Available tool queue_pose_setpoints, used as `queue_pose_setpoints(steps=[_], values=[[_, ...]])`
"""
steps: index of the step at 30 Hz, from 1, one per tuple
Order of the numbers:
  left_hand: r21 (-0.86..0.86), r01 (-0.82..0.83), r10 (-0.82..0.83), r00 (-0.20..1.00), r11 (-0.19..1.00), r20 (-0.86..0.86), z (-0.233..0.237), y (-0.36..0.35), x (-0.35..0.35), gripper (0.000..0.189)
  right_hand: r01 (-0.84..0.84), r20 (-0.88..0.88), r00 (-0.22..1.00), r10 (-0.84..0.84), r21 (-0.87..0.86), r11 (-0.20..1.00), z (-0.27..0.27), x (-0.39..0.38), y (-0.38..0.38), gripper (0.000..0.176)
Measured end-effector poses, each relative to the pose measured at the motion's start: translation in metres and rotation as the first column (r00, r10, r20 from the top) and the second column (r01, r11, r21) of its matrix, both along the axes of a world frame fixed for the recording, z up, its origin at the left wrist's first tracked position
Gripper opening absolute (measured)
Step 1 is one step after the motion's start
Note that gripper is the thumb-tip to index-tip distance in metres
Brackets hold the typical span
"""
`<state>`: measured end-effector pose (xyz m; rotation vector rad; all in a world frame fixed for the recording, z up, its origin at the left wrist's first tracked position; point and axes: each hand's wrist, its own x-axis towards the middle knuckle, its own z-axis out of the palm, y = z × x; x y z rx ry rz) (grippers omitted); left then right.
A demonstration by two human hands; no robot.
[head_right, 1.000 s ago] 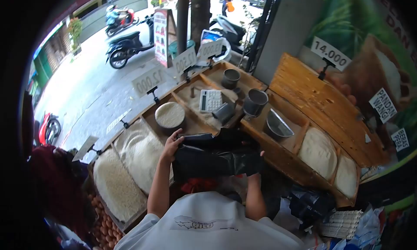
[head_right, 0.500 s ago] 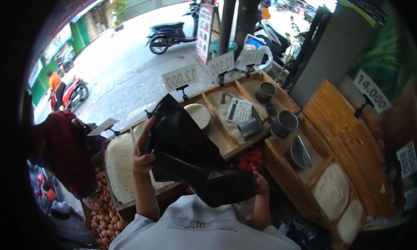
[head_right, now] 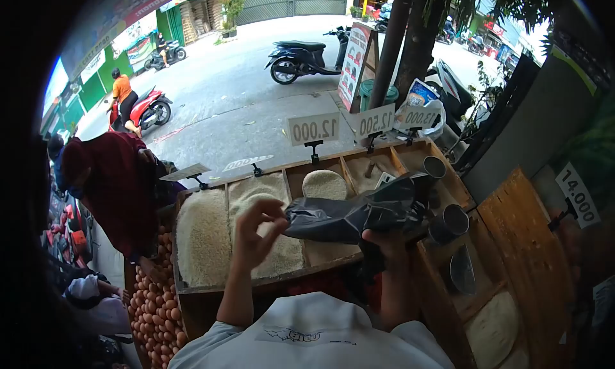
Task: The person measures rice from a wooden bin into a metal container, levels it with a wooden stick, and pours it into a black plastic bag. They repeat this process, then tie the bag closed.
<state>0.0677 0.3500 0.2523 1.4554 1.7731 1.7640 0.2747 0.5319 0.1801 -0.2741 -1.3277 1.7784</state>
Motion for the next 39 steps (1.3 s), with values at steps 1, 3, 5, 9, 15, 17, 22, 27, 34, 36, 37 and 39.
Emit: queue_pose_setpoints(steps=[1, 3, 5, 9, 15, 17, 22, 27, 34, 36, 37, 39], values=[[-0.008, 0.164, -0.164, 0.986, 0.986, 0.039, 0.014, -0.004, 0.027, 0.027, 0.052, 0.108, 0.991, -0.077, 0.218, 0.975, 0.006, 0.001, -0.008, 0.074], [-0.080, 0.257, -0.265, 0.957, 0.963, -0.116, 0.024, -0.001, 0.055, 0.027, -0.030, 0.115, 0.993, 0.010, 0.174, 0.984, 0.031, -0.004, -0.045, 0.067], [-0.071, 0.244, -0.250, 0.963, 0.967, -0.100, 0.012, 0.005, 0.061, 0.025, -0.036, -0.045, 0.999, 0.023, -0.307, 0.951, 0.046, -0.003, -0.070, 0.058], [0.024, 0.285, -0.277, 0.946, 0.958, -0.168, -0.019, 0.011, 0.043, 0.018, 0.035, 0.548, 0.832, -0.083, 0.098, 0.995, 0.061, 0.014, -0.067, 0.046], [0.211, 0.165, -0.264, 0.727, 0.963, 0.635, -0.065, 0.021, 0.006, 0.014, 0.085, 0.280, 0.960, -0.007, -0.269, 0.960, -0.031, 0.049, -0.011, 0.039], [0.432, -0.109, -0.365, 0.375, 0.895, 0.852, -0.055, 0.016, -0.015, 0.016, 0.180, 0.569, 0.823, 0.009, -0.275, 0.944, -0.028, 0.041, 0.014, 0.030], [0.388, 0.159, -0.409, 0.127, 0.908, 0.904, -0.125, 0.013, -0.031, 0.011, 0.544, 0.325, 0.828, -0.457, -0.268, 0.795, 0.006, 0.039, 0.038, 0.009], [-0.309, 0.350, -0.174, 0.861, 0.884, 0.477, -0.170, 0.028, -0.038, 0.031, 0.714, 0.113, 0.664, -0.739, 0.199, 0.671, 0.058, -0.018, 0.012, 0.003], [-0.096, -0.082, 0.057, 0.968, 0.992, -0.243, -0.094, 0.081, -0.006, 0.033, 0.443, 0.046, 0.891, -0.451, 0.120, 0.888, 0.048, -0.062, 0.003, 0.016], [-0.030, 0.112, -0.099, 0.952, 0.993, 0.291, -0.124, 0.108, -0.022, 0.024, 0.385, 0.141, 0.881, -0.452, 0.340, 0.858, 0.040, -0.055, 0.020, 0.017], [-0.031, 0.094, -0.082, 0.955, 0.995, 0.284, -0.125, 0.114, -0.031, 0.024, 0.303, 0.237, 0.840, -0.488, 0.541, 0.784, 0.033, -0.048, 0.032, 0.018], [0.393, 0.138, -0.416, 0.267, 0.909, 0.869, -0.122, 0.122, -0.059, 0.009, 0.153, 0.338, 0.813, -0.474, 0.662, 0.734, 0.016, -0.031, 0.064, 0.015]])
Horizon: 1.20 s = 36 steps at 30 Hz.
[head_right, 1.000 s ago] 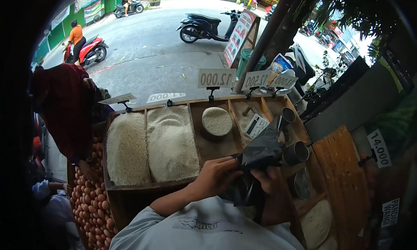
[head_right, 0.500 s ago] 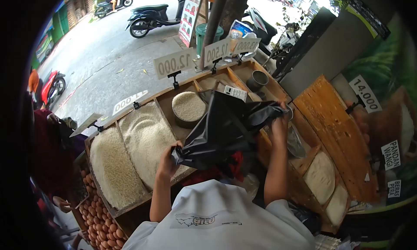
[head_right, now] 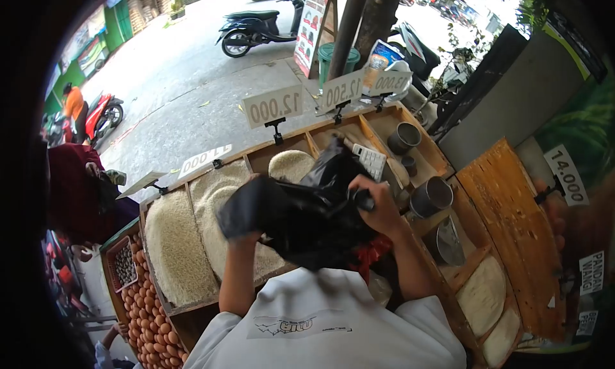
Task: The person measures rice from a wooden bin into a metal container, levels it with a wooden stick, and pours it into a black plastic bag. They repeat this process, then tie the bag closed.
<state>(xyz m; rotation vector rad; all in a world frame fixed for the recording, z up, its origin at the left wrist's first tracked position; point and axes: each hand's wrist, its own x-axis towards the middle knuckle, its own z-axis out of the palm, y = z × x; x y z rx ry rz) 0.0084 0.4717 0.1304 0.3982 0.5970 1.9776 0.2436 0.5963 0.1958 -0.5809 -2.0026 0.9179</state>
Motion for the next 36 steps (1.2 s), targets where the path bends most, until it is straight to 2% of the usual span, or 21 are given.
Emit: queue_pose_setpoints(steps=[2, 4, 6, 7, 10, 12, 14, 16, 18, 20, 21, 24, 26, 28, 29, 31, 32, 33, 34, 35, 36], values=[[-0.143, -0.105, 0.085, 0.987, 0.984, -0.138, 0.046, -0.028, -0.016, 0.013, -0.320, 0.443, 0.871, 0.212, 0.184, 0.929, -0.008, 0.022, 0.027, 0.012], [-0.370, 0.043, -0.170, 0.933, 0.928, -0.318, 0.056, -0.053, -0.040, 0.038, -0.210, 0.505, 0.861, 0.067, 0.232, 0.950, 0.000, 0.045, 0.053, 0.014], [-0.485, 0.101, -0.476, 0.444, 0.869, -0.759, 0.045, -0.062, -0.059, 0.060, -0.096, 0.554, 0.829, -0.075, 0.273, 0.957, 0.010, 0.045, 0.066, 0.015], [-0.685, 0.091, -0.680, 0.271, 0.723, -0.682, 0.057, -0.063, -0.049, 0.076, 0.033, 0.394, 0.910, -0.131, 0.246, 0.969, 0.020, 0.043, 0.069, 0.015], [-0.196, -0.555, -0.377, -0.232, 0.808, -0.897, 0.086, -0.045, 0.024, 0.094, 0.096, 0.172, 0.981, -0.090, -0.031, 0.995, 0.001, 0.033, 0.085, 0.017], [-0.096, -0.511, -0.276, -0.289, 0.854, -0.917, 0.091, -0.017, 0.054, 0.092, 0.109, -0.361, 0.924, -0.123, -0.058, 0.992, -0.034, 0.015, 0.079, 0.018], [-0.061, -0.622, -0.253, -0.226, 0.781, -0.941, 0.039, 0.020, 0.055, 0.092, 0.057, -0.243, 0.968, -0.069, -0.055, 0.997, -0.039, 0.022, 0.082, 0.027], [0.121, -0.708, -0.114, -0.274, 0.696, -0.955, 0.014, 0.048, 0.039, 0.090, -0.314, -0.274, 0.942, 0.196, -0.506, 0.803, -0.013, 0.013, 0.090, 0.035], [0.171, -0.699, -0.036, -0.272, 0.695, -0.962, 0.014, 0.071, 0.027, 0.098, -0.145, -0.274, 0.960, 0.049, -0.343, 0.928, -0.020, 0.006, 0.101, 0.026], [0.221, -0.613, 0.075, -0.254, 0.758, -0.964, 0.020, 0.094, 0.021, 0.094, -0.500, -0.286, 0.866, 0.410, -0.520, 0.693, 0.019, -0.004, 0.103, 0.030], [0.215, -0.626, 0.072, -0.246, 0.749, -0.967, 0.023, 0.106, 0.020, 0.094, -0.454, 0.024, 0.858, 0.513, -0.434, 0.778, -0.009, 0.008, 0.133, 0.044], [0.294, -0.442, 0.063, -0.467, 0.847, -0.882, 0.027, 0.139, 0.008, 0.070, -0.548, -0.193, 0.835, 0.515, -0.377, 0.747, -0.011, 0.001, 0.118, 0.053], [-0.294, -0.222, -0.256, 0.185, 0.930, -0.949, 0.020, 0.155, -0.011, 0.044, -0.488, -0.060, 0.859, 0.509, -0.398, 0.777, 0.006, 0.000, 0.138, 0.049], [-0.187, -0.369, -0.132, 0.170, 0.910, -0.977, 0.024, 0.156, -0.034, 0.031, -0.488, 0.668, 0.586, 0.459, -0.161, 0.858, 0.026, -0.012, 0.182, 0.041], [-0.392, -0.196, -0.322, 0.313, 0.899, -0.894, 0.045, 0.149, -0.041, 0.033, -0.296, 0.841, 0.515, 0.165, -0.006, 0.955, 0.037, -0.017, 0.189, 0.034], [-0.561, 0.010, -0.516, 0.405, 0.828, -0.755, 0.091, 0.133, -0.044, 0.035, -0.190, 0.734, 0.608, -0.302, 0.504, 0.843, 0.002, -0.009, 0.238, 0.024], [-0.551, 0.050, -0.538, 0.307, 0.833, -0.785, 0.107, 0.126, -0.044, 0.039, -0.188, 0.733, 0.610, -0.301, 0.503, 0.844, -0.019, -0.013, 0.260, 0.024], [-0.545, 0.091, -0.551, 0.203, 0.834, -0.809, 0.115, 0.123, -0.045, 0.044, -0.040, 0.521, 0.850, 0.074, -0.076, 0.996, -0.039, -0.018, 0.280, 0.023], [-0.546, 0.090, -0.552, 0.197, 0.833, -0.810, 0.114, 0.123, -0.049, 0.044, -0.124, 0.061, 0.976, 0.210, -0.637, 0.761, -0.038, -0.027, 0.282, 0.022], [-0.534, -0.047, -0.534, 0.010, 0.844, -0.845, 0.111, 0.126, -0.053, 0.046, -0.263, -0.197, 0.963, 0.186, -0.847, 0.462, -0.038, -0.033, 0.280, 0.021], [-0.489, -0.175, -0.516, -0.180, 0.855, -0.838, 0.107, 0.130, -0.057, 0.048, -0.262, -0.200, 0.963, 0.179, -0.847, 0.463, -0.037, -0.037, 0.277, 0.021]])
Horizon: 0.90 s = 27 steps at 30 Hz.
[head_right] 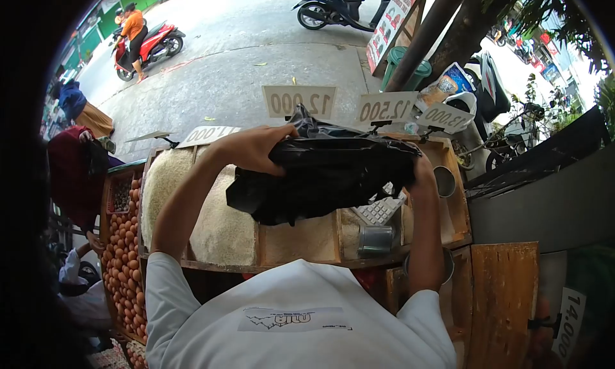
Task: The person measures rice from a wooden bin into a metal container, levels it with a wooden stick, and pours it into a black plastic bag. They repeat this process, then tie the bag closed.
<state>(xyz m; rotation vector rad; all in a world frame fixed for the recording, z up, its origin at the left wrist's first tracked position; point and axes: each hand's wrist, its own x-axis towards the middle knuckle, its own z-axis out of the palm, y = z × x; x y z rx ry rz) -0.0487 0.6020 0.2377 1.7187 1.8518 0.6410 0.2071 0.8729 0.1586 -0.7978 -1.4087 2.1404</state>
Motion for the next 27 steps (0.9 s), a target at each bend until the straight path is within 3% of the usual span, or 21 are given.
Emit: queue_pose_setpoints(steps=[1, 2, 3, 4, 5, 6, 7, 8, 10, 11, 12, 14, 16, 17, 19, 20, 22, 23, 24, 26, 27], values=[[0.005, -0.099, 0.097, 0.967, 0.995, -0.234, -0.006, 0.004, -0.003, 0.041, 0.124, 0.039, 0.992, -0.123, -0.025, 0.992, 0.007, -0.006, -0.006, 0.023], [0.007, -0.095, 0.094, 0.967, 0.995, -0.236, 0.001, 0.010, -0.004, 0.041, 0.246, 0.082, 0.967, -0.242, -0.046, 0.968, 0.017, -0.009, -0.009, 0.024], [0.218, -0.271, 0.310, 0.936, 0.938, -0.169, 0.011, 0.016, -0.005, 0.035, 0.324, 0.106, 0.937, -0.334, 0.098, 0.941, 0.030, -0.009, -0.011, 0.029], [0.402, -0.434, 0.495, 0.867, 0.806, -0.058, 0.023, 0.020, -0.003, 0.030, 0.328, 0.109, 0.935, -0.338, 0.096, 0.940, 0.054, -0.005, -0.024, 0.029], [0.649, -0.442, 0.553, 0.832, 0.620, 0.038, 0.036, 0.020, 0.006, 0.027, 0.431, -0.120, 0.899, -0.421, 0.417, 0.800, 0.083, 0.001, -0.042, 0.030], [0.830, -0.418, 0.576, 0.804, 0.370, 0.148, 0.046, 0.018, 0.016, 0.023, 0.538, -0.360, 0.840, -0.407, 0.649, 0.537, 0.096, 0.005, -0.053, 0.031], [0.874, -0.420, 0.414, 0.860, 0.245, 0.298, 0.046, 0.013, 0.032, 0.022, 0.546, -0.362, 0.834, -0.416, 0.649, 0.530, 0.093, 0.009, -0.055, 0.031], [0.967, -0.226, 0.215, 0.945, -0.119, 0.247, 0.062, 0.013, 0.059, 0.034, 0.522, -0.358, 0.833, -0.422, 0.761, 0.385, 0.086, 0.012, -0.054, 0.026], [0.952, 0.072, 0.360, 0.915, 0.297, -0.181, -0.001, 0.018, 0.043, 0.032, 0.415, -0.342, 0.824, -0.451, 0.907, 0.072, 0.059, 0.026, -0.055, 0.017], [0.795, -0.142, 0.307, 0.950, 0.589, -0.058, -0.041, 0.020, 0.036, 0.032, 0.335, -0.336, 0.814, -0.474, 0.938, -0.088, 0.041, 0.037, -0.059, 0.013], [0.522, -0.301, 0.309, 0.948, 0.798, 0.075, -0.069, 0.025, 0.030, 0.031, 0.330, -0.331, 0.776, -0.537, 0.938, -0.101, 0.010, 0.054, -0.048, 0.011], [0.641, -0.297, 0.284, 0.950, 0.708, 0.126, -0.078, 0.022, 0.034, 0.027, 0.368, -0.384, 0.720, -0.579, 0.918, -0.151, -0.011, 0.057, -0.032, 0.009], [0.635, -0.299, 0.237, 0.954, 0.712, 0.184, -0.067, 0.021, 0.045, 0.026, 0.494, -0.385, 0.705, -0.596, 0.869, 0.023, -0.027, 0.073, -0.052, 0.013], [0.626, -0.329, 0.254, 0.944, 0.708, 0.208, -0.066, 0.027, 0.043, 0.028, 0.480, -0.363, 0.705, -0.609, 0.877, 0.033, -0.034, 0.080, -0.060, 0.013], [0.593, -0.348, 0.269, 0.938, 0.726, 0.220, -0.065, 0.045, 0.025, 0.033, 0.370, -0.043, 0.749, -0.662, 0.855, 0.363, -0.037, 0.072, -0.059, 0.012], [0.595, -0.360, 0.282, 0.933, 0.718, 0.224, -0.066, 0.052, 0.016, 0.033, 0.362, -0.043, 0.758, -0.650, 0.858, 0.365, -0.038, 0.066, -0.063, 0.012], [0.603, -0.235, 0.224, 0.970, 0.762, 0.095, -0.068, 0.065, 0.002, 0.035, 0.486, -0.133, 0.741, -0.659, 0.783, 0.389, -0.044, 0.053, -0.082, 0.013], [0.620, -0.182, 0.232, 0.973, 0.763, 0.000, -0.067, 0.070, -0.005, 0.040, 0.529, -0.173, 0.696, -0.696, 0.780, 0.335, -0.040, 0.045, -0.095, 0.015], [0.621, -0.206, 0.258, 0.966, 0.756, 0.006, -0.067, 0.074, -0.013, 0.040, 0.516, -0.171, 0.716, -0.677, 0.783, 0.347, -0.044, 0.040, -0.100, 0.015], [0.694, 0.033, 0.146, 0.969, 0.719, -0.197, -0.062, 0.080, -0.026, 0.039, 0.574, -0.359, 0.621, -0.697, 0.814, 0.093, -0.055, 0.034, -0.108, 0.023], [0.706, 0.105, 0.118, 0.958, 0.700, -0.260, -0.061, 0.083, -0.034, 0.037, 0.571, -0.355, 0.633, -0.688, 0.814, 0.106, -0.060, 0.029, -0.115, 0.023]])
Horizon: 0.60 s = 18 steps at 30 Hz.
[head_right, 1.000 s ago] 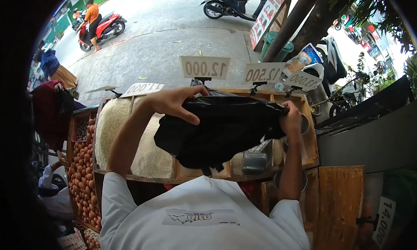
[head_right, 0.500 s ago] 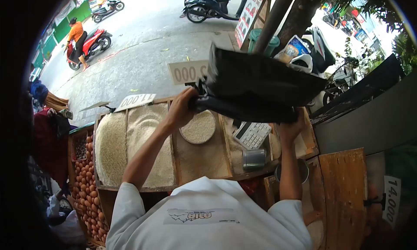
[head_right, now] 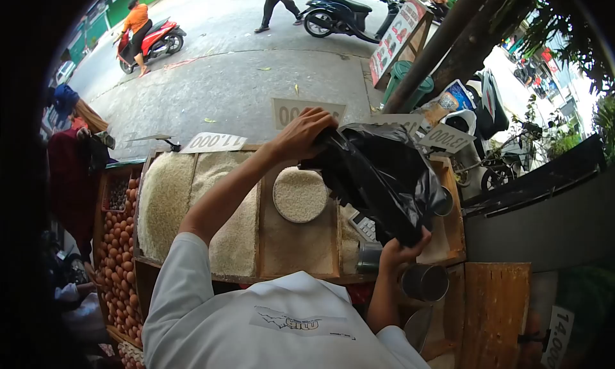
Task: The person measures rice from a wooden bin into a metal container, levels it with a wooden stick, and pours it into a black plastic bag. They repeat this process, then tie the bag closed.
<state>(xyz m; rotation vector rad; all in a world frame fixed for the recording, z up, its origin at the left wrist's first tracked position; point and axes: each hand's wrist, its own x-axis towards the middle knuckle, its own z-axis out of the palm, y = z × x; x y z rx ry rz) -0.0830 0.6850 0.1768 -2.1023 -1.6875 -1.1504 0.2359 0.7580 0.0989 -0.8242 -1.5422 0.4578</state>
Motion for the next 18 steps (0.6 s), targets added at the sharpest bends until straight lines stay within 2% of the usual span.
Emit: queue_pose_setpoints(steps=[2, 3, 4, 5, 6, 7, 8, 9, 10, 11, 13, 14, 15, 16, 17, 18], values=[[-0.035, -0.006, 0.005, 0.999, 0.999, -0.040, -0.028, 0.005, -0.017, 0.035, 0.056, 0.066, 0.995, -0.080, 0.309, 0.950, -0.011, -0.010, -0.015, 0.035], [-0.065, 0.001, -0.007, 0.997, 0.998, -0.082, -0.045, 0.009, -0.028, 0.033, -0.042, 0.087, 0.996, 0.017, 0.295, 0.955, -0.027, -0.016, -0.022, 0.044], [-0.044, 0.006, -0.009, 0.997, 0.999, -0.079, -0.060, 0.006, -0.031, 0.031, -0.046, 0.174, 0.985, -0.010, 0.313, 0.949, -0.060, -0.017, -0.025, 0.041], [-0.031, -0.030, 0.026, 0.991, 0.999, -0.131, -0.088, 0.008, -0.040, 0.031, -0.163, 0.213, 0.972, 0.103, 0.285, 0.945, -0.095, -0.022, -0.026, 0.038], [-0.109, -0.052, 0.035, 0.988, 0.993, -0.149, -0.120, 0.008, -0.052, 0.031, -0.274, 0.247, 0.945, 0.212, 0.253, 0.928, -0.123, -0.029, -0.029, 0.037], [-0.226, -0.086, 0.047, 0.984, 0.970, -0.172, -0.135, -0.001, -0.058, 0.030, -0.351, 0.379, 0.881, 0.282, 0.126, 0.928, -0.139, -0.037, -0.035, 0.036], [-0.217, -0.059, 0.026, 0.988, 0.974, -0.155, -0.178, 0.000, -0.073, 0.029, -0.404, 0.494, 0.793, 0.357, -0.012, 0.915, -0.152, -0.044, -0.042, 0.037], [-0.304, -0.074, 0.037, 0.991, 0.950, -0.128, -0.211, -0.006, -0.081, 0.029, -0.400, 0.491, 0.795, 0.356, -0.017, 0.917, -0.165, -0.051, -0.048, 0.037], [-0.379, -0.101, 0.056, 0.990, 0.920, -0.127, -0.217, -0.018, -0.083, 0.032, -0.450, 0.479, 0.740, 0.472, -0.169, 0.877, -0.177, -0.056, -0.055, 0.040], [-0.386, -0.095, 0.050, 0.991, 0.918, -0.125, -0.231, -0.027, -0.088, 0.032, -0.489, 0.446, 0.679, 0.583, -0.317, 0.813, -0.186, -0.061, -0.059, 0.045], [-0.356, -0.109, 0.095, 0.994, 0.928, -0.057, -0.264, -0.043, -0.092, 0.034, -0.469, 0.480, 0.638, 0.602, -0.378, 0.798, -0.199, -0.059, -0.068, 0.046], [-0.367, -0.104, 0.091, 0.995, 0.924, -0.052, -0.266, -0.050, -0.092, 0.034, -0.452, 0.511, 0.592, 0.623, -0.430, 0.782, -0.203, -0.058, -0.072, 0.047], [-0.398, -0.075, 0.093, 0.995, 0.914, 0.026, -0.267, -0.058, -0.090, 0.030, -0.447, 0.508, 0.589, 0.629, -0.443, 0.777, -0.206, -0.055, -0.075, 0.047], [-0.427, -0.046, 0.099, 0.990, 0.903, 0.103, -0.265, -0.067, -0.089, 0.027, -0.463, 0.612, 0.467, 0.639, -0.447, 0.766, -0.201, -0.052, -0.079, 0.049], [-0.440, -0.042, 0.101, 0.989, 0.897, 0.111, -0.264, -0.074, -0.088, 0.027, -0.478, 0.699, 0.332, 0.634, -0.454, 0.752, -0.197, -0.047, -0.084, 0.051], [-0.403, -0.046, 0.074, 0.996, 0.914, 0.055, -0.262, -0.081, -0.087, 0.023, -0.475, 0.693, 0.325, 0.643, -0.468, 0.745, -0.192, -0.044, -0.089, 0.051]])
